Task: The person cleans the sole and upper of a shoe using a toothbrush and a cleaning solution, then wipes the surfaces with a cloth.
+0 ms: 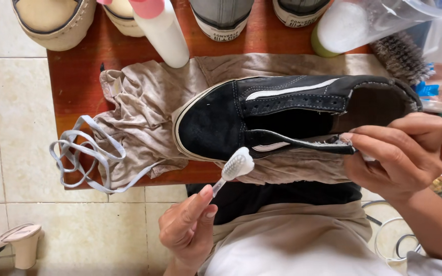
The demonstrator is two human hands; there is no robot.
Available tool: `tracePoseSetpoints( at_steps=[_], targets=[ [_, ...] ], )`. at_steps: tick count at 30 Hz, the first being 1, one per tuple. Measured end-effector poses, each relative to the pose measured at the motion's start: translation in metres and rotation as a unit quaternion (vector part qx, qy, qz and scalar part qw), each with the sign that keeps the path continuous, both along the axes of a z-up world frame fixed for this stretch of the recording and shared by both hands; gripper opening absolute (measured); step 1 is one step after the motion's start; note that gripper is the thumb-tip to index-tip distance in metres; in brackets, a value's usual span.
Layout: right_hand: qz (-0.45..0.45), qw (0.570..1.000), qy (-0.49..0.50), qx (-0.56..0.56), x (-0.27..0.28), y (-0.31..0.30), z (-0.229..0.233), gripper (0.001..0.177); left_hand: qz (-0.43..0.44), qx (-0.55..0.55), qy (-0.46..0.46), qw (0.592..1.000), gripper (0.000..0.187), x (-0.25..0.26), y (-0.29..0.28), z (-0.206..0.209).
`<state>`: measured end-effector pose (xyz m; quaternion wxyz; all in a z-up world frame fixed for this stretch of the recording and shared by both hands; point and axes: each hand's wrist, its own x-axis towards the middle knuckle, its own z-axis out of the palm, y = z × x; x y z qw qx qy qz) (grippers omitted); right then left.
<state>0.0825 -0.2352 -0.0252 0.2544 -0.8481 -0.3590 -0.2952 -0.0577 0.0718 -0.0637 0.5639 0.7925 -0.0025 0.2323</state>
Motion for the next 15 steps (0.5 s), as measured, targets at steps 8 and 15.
tracePoseSetpoints(
  at_steps=[8, 15],
  targets=[
    [-0.039, 0.999, 0.003, -0.006, -0.011, 0.008, 0.002, 0.015, 0.012, -0.026, 0.009, 1.000, 0.032, 0.001, 0.007, -0.018],
    [-0.031, 0.995, 0.080, -0.058, -0.013, 0.033, 0.044, 0.024, -0.012, -0.034, -0.026, 0.999, 0.026, 0.006, 0.019, -0.028]
  ],
)
